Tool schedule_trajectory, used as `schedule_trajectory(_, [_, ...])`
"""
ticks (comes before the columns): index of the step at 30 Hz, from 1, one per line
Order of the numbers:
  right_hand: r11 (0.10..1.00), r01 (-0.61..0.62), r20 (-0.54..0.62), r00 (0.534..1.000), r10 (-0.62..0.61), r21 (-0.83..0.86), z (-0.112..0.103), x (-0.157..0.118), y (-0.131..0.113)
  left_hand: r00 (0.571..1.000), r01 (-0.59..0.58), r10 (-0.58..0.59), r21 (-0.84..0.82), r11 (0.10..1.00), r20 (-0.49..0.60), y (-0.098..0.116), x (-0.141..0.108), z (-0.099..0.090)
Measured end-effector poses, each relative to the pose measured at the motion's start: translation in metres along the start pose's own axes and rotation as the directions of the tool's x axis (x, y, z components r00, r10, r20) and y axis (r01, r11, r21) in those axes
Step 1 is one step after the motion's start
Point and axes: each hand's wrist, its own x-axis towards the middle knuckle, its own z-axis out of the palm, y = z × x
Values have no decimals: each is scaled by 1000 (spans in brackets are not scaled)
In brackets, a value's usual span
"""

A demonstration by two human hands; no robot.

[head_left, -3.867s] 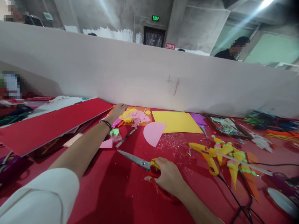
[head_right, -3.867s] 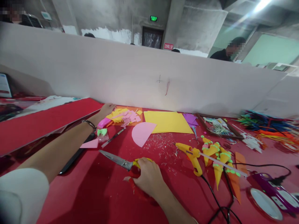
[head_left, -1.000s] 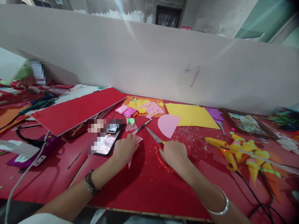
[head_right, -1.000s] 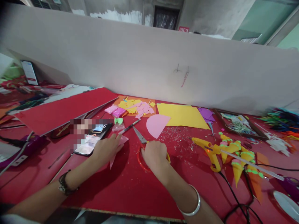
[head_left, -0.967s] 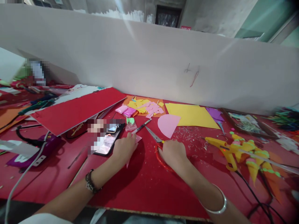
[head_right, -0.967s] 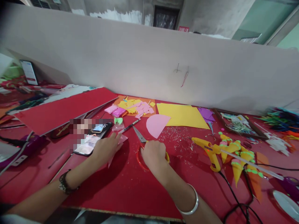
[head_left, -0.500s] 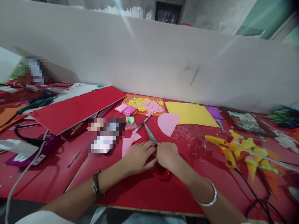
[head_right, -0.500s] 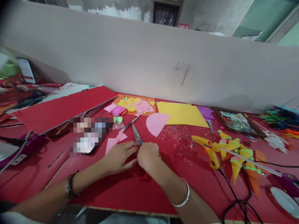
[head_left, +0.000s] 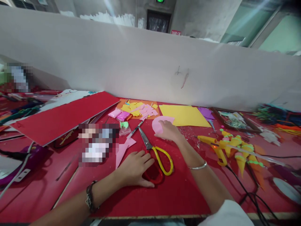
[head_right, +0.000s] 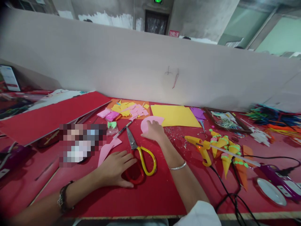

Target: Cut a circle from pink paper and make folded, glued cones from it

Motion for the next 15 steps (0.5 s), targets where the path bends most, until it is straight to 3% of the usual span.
schedule_trajectory(5, [999,38,-9,999,-38,26,18,3,4,995,-56,55,20,998,80,5,1,1])
schedule_trajectory(15, [995,60,-140,989,-48,83,23,1,9,971,-222,208,117,968,121,12,12,0])
